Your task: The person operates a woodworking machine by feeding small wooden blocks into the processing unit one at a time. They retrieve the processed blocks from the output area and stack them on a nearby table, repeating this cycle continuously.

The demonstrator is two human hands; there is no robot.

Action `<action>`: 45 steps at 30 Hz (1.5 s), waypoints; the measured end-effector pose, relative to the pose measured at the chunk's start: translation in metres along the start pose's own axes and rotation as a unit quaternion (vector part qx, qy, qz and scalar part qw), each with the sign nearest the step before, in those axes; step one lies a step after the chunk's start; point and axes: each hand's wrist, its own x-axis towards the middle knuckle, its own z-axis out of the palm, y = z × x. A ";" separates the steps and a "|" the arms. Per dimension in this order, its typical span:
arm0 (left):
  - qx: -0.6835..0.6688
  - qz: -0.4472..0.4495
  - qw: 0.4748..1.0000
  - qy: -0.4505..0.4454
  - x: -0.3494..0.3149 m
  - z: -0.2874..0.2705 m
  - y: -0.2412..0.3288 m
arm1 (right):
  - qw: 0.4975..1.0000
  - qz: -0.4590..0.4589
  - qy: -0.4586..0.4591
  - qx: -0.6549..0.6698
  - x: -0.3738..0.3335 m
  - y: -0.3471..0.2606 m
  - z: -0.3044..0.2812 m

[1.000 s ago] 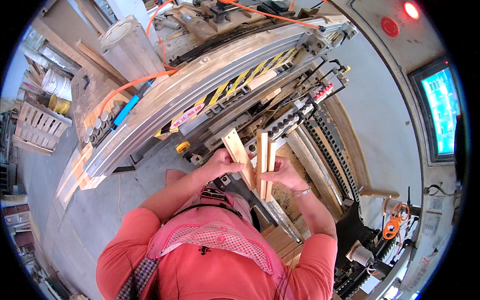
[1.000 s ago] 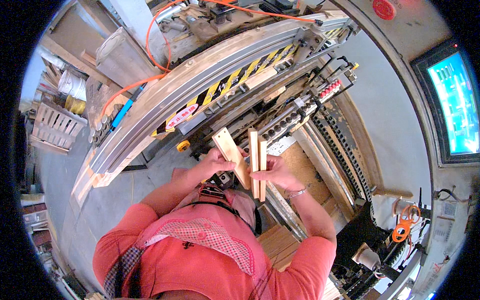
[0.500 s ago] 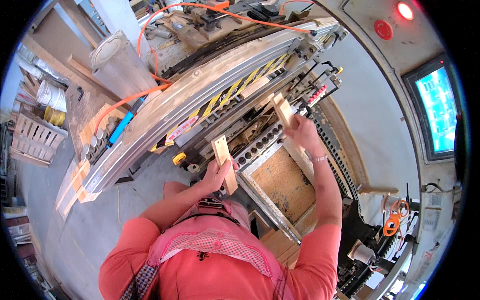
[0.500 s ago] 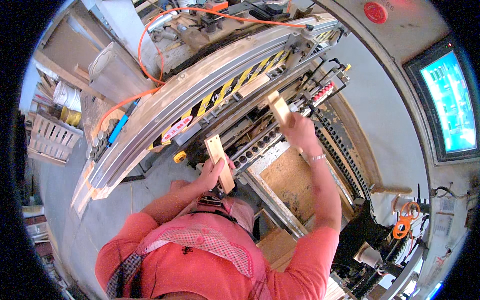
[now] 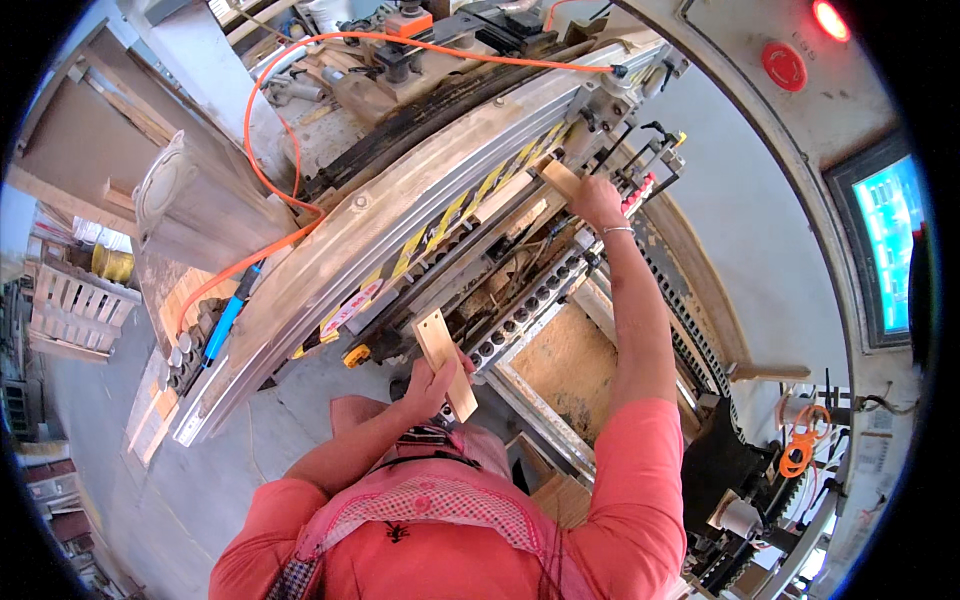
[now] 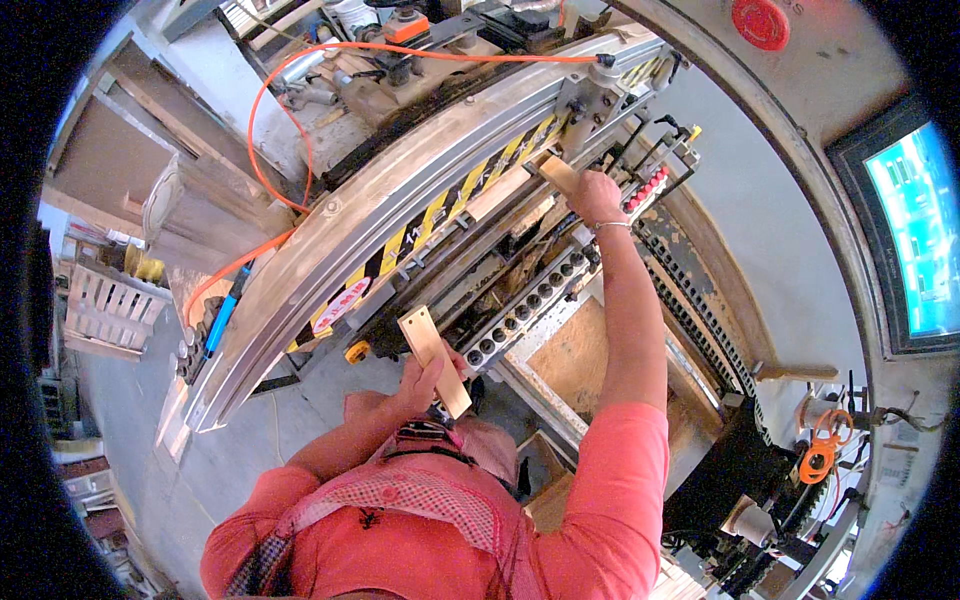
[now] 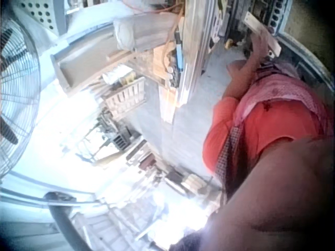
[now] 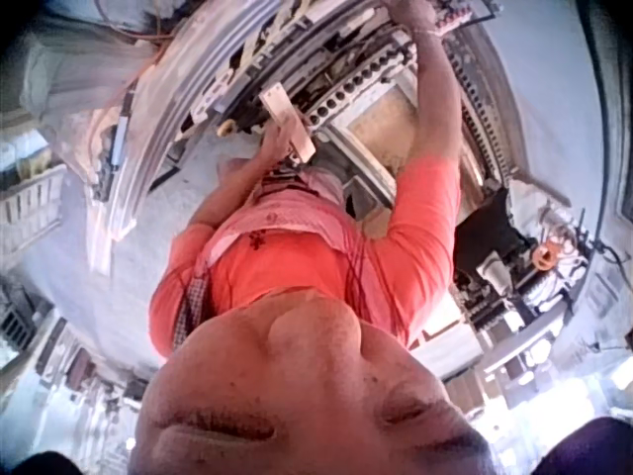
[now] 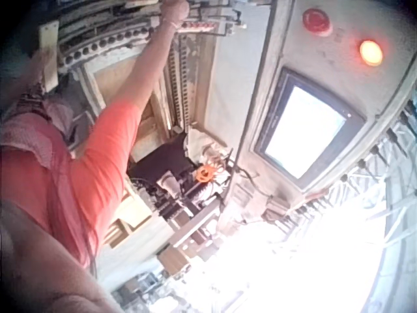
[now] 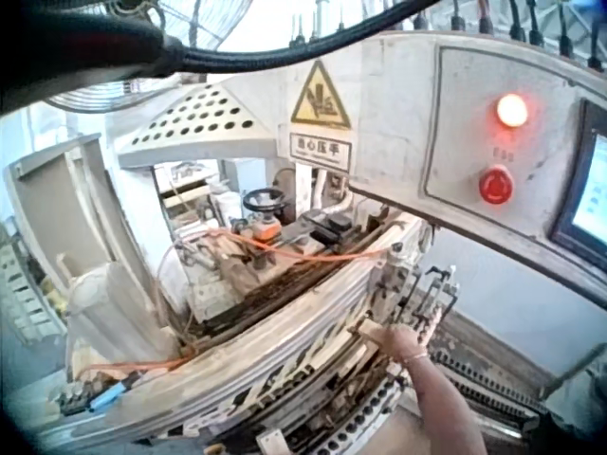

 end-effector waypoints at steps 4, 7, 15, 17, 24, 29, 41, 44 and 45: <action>0.010 0.003 1.000 -0.012 0.001 0.000 0.002 | 0.998 0.054 0.032 0.022 -0.017 -0.011 -0.006; 0.016 0.012 0.999 -0.025 0.004 -0.001 0.001 | 0.997 0.059 0.053 0.001 -0.027 -0.013 -0.004; -0.002 -0.005 1.000 -0.001 0.003 0.002 0.004 | 0.998 0.050 0.048 0.008 -0.019 -0.019 -0.002; -0.008 0.003 1.000 -0.011 0.004 0.001 0.006 | 0.997 0.042 0.066 0.015 -0.020 -0.015 0.002; -0.003 0.004 1.000 -0.028 0.007 0.002 0.012 | 0.999 0.037 0.023 -0.004 -0.022 -0.008 -0.002; -0.026 -0.016 0.999 -0.033 0.006 0.000 0.003 | 0.999 0.030 0.036 -0.009 -0.015 -0.018 -0.001; -0.010 -0.034 0.999 -0.024 0.005 0.002 0.004 | 0.999 0.024 0.022 0.012 -0.006 -0.019 -0.004; 0.021 -0.014 1.000 -0.013 0.004 0.001 0.001 | 0.998 0.024 0.053 0.021 -0.004 -0.018 0.002; 0.025 -0.008 1.000 -0.006 0.004 0.002 0.000 | 0.998 0.020 0.058 0.016 -0.004 -0.017 0.001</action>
